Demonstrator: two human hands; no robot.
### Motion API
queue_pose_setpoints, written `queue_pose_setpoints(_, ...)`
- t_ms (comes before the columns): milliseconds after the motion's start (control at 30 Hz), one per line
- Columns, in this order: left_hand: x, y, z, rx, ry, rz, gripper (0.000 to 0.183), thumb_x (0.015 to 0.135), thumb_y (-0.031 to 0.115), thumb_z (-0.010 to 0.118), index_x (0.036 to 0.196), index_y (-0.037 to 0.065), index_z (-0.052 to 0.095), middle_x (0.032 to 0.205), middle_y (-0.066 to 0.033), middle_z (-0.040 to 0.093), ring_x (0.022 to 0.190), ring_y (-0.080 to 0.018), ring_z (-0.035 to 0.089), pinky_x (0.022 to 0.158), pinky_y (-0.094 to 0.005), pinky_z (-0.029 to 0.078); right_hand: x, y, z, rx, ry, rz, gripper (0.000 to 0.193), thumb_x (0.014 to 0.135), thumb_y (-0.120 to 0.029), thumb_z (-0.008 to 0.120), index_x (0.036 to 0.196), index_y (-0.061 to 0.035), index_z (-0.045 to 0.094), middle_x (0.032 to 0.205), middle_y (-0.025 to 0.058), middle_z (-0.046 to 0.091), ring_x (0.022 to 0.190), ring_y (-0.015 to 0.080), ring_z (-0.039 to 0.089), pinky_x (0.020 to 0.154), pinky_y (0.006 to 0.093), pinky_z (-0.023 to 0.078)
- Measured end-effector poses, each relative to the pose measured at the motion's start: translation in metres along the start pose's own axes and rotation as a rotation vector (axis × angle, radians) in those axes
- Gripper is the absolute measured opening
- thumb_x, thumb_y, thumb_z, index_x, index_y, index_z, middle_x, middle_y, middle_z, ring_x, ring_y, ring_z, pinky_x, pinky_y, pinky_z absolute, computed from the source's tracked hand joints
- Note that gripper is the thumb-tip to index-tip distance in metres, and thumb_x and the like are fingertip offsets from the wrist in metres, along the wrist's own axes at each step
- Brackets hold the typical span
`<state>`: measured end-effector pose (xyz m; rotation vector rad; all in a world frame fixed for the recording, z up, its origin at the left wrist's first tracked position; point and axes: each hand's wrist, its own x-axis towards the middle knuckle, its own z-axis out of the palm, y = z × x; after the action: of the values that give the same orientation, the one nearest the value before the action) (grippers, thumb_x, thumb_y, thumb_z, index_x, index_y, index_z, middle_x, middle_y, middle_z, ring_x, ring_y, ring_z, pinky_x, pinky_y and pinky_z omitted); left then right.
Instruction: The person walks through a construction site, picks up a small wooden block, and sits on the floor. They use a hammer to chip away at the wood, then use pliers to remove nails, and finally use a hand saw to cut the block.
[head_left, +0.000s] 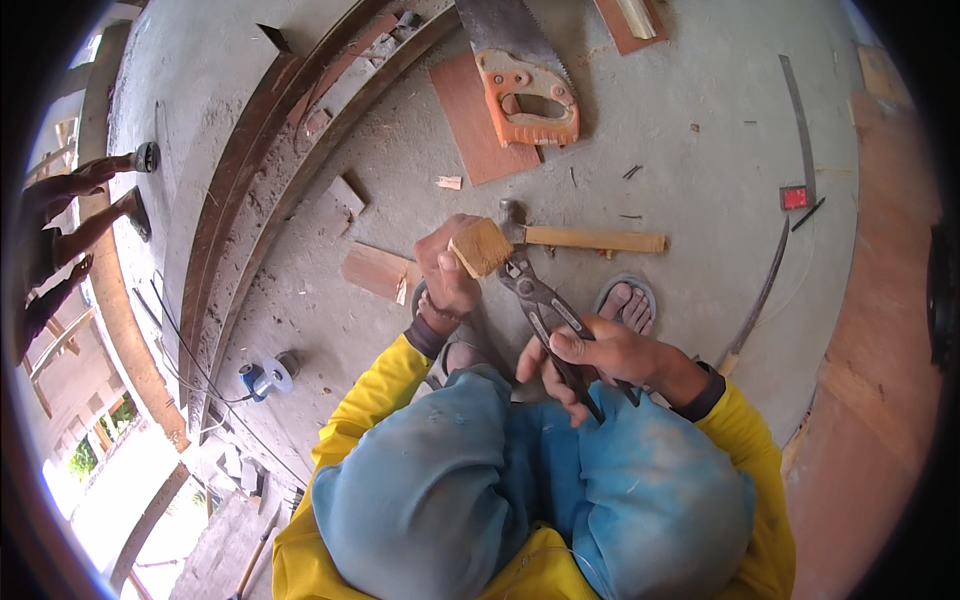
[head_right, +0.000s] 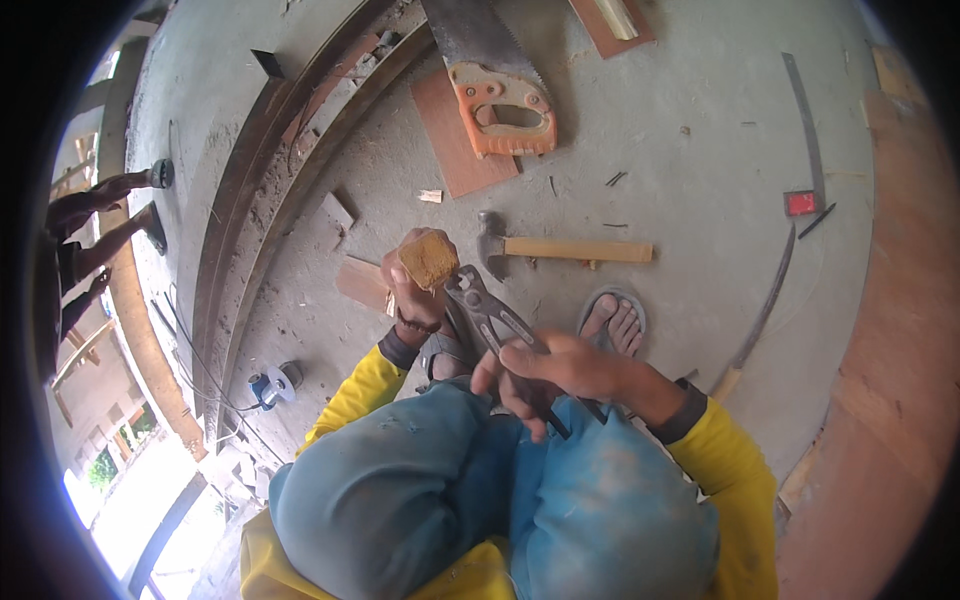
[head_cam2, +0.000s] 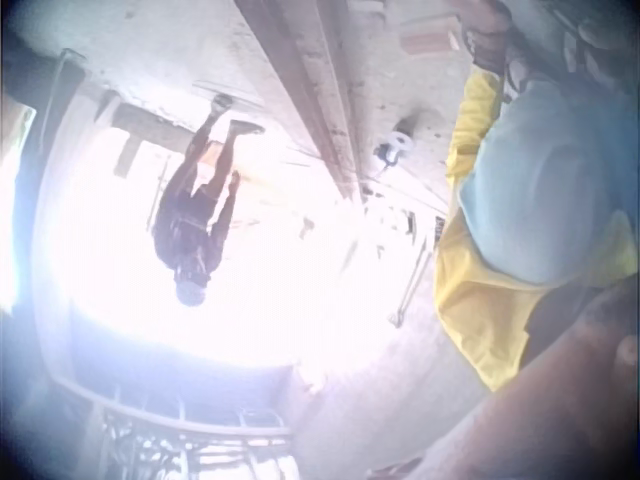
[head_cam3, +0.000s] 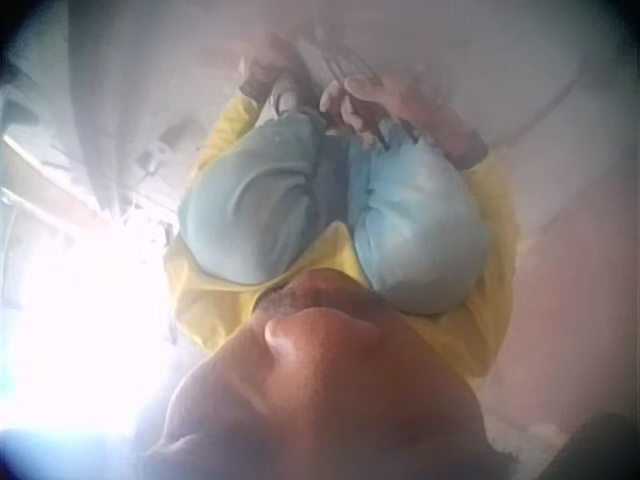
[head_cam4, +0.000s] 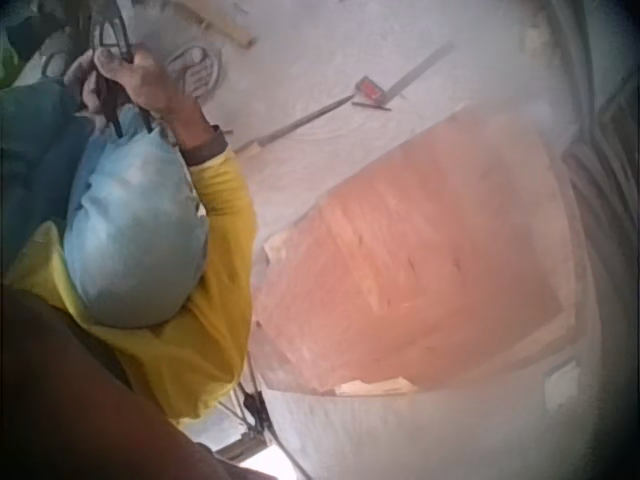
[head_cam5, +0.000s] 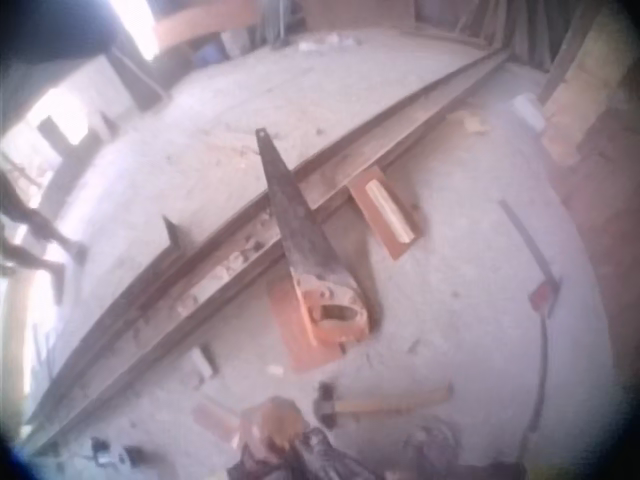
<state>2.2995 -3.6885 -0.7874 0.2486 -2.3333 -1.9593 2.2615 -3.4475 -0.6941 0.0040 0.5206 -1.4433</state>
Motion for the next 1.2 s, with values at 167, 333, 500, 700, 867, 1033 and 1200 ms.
queue_pose_setpoints(167, -0.004, -0.005, -0.004, -0.070, 0.146, 0.030, 0.084, 0.097, 0.065, 0.025, 0.091, -0.010, 0.062, 0.075, -0.0111, 0.060, 0.067, -0.0200, 0.060, 0.059, -0.0323, 0.047, 0.006, -0.009, -0.005, -0.023, 0.010, 0.038, 0.049, 0.104, -0.050, 0.044, 0.108, -0.0023, 0.054, 0.071, 0.0007, 0.052, 0.056, 0.0122, 0.056, 0.053, 0.0275, 0.049)
queue_pose_setpoints(333, 0.003, -0.004, -0.003, -0.440, 0.100, -0.002, 0.085, 0.090, 0.075, 0.035, 0.097, -0.006, 0.060, 0.082, -0.0105, 0.060, 0.070, -0.0213, 0.060, 0.059, -0.0321, 0.048, 0.018, -0.008, 0.007, 0.073, -0.081, 0.075, 0.040, 0.104, -0.047, 0.049, 0.091, -0.0098, 0.049, 0.065, -0.0041, 0.039, 0.051, 0.0075, 0.036, 0.046, 0.0253, 0.035)
queue_pose_setpoints(500, 0.003, 0.009, 0.028, -0.776, 0.051, -0.024, 0.091, 0.079, 0.088, 0.044, 0.101, 0.000, 0.053, 0.086, -0.0083, 0.056, 0.070, -0.0217, 0.057, 0.060, -0.0344, 0.048, 0.032, 0.012, 0.020, 0.026, -0.096, -0.159, 0.035, 0.103, -0.044, 0.053, 0.099, -0.0098, 0.047, 0.064, -0.0033, 0.041, 0.052, 0.0077, 0.041, 0.047, 0.0264, 0.039)
queue_pose_setpoints(700, -0.007, 0.030, 0.058, -1.100, 0.125, -0.303, 0.095, 0.075, 0.094, 0.040, 0.101, 0.003, 0.052, 0.087, -0.0081, 0.056, 0.077, -0.0218, 0.056, 0.071, -0.0370, 0.047, 0.047, 0.015, 0.016, -0.100, 0.034, -0.294, 0.035, 0.103, -0.043, 0.054, 0.099, -0.0089, 0.048, 0.065, -0.0022, 0.042, 0.052, 0.0073, 0.040, 0.048, 0.0266, 0.041)
queue_pose_setpoints(867, 0.004, 0.009, 0.038, -0.776, 0.145, -0.143, 0.087, 0.079, 0.086, 0.047, 0.101, 0.003, 0.053, 0.084, -0.0090, 0.056, 0.075, -0.0207, 0.058, 0.066, -0.0353, 0.050, 0.027, -0.001, 0.014, 0.028, 0.028, -0.117, 0.037, 0.104, -0.044, 0.049, 0.100, -0.0076, 0.049, 0.069, -0.0002, 0.045, 0.055, 0.0073, 0.043, 0.051, 0.0264, 0.042)
queue_pose_setpoints(1033, -0.004, -0.013, 0.016, -0.596, 0.163, -0.251, 0.090, 0.078, 0.089, 0.045, 0.105, 0.003, 0.052, 0.086, -0.0092, 0.056, 0.073, -0.0193, 0.058, 0.061, -0.0329, 0.051, 0.012, -0.004, 0.017, 0.097, 0.021, -0.079, 0.039, 0.105, -0.046, 0.047, 0.103, -0.0071, 0.052, 0.071, -0.0005, 0.044, 0.057, 0.0082, 0.044, 0.051, 0.0263, 0.041)
queue_pose_setpoints(1200, -0.003, 0.003, 0.027, -0.524, 0.199, -0.176, 0.095, 0.076, 0.093, 0.038, 0.103, 0.004, 0.051, 0.083, -0.0079, 0.055, 0.069, -0.0195, 0.057, 0.061, -0.0347, 0.052, 0.030, 0.000, 0.011, 0.067, 0.000, 0.004, 0.042, 0.104, -0.048, 0.048, 0.099, -0.0061, 0.050, 0.068, -0.0009, 0.041, 0.056, 0.0083, 0.041, 0.051, 0.0258, 0.040)
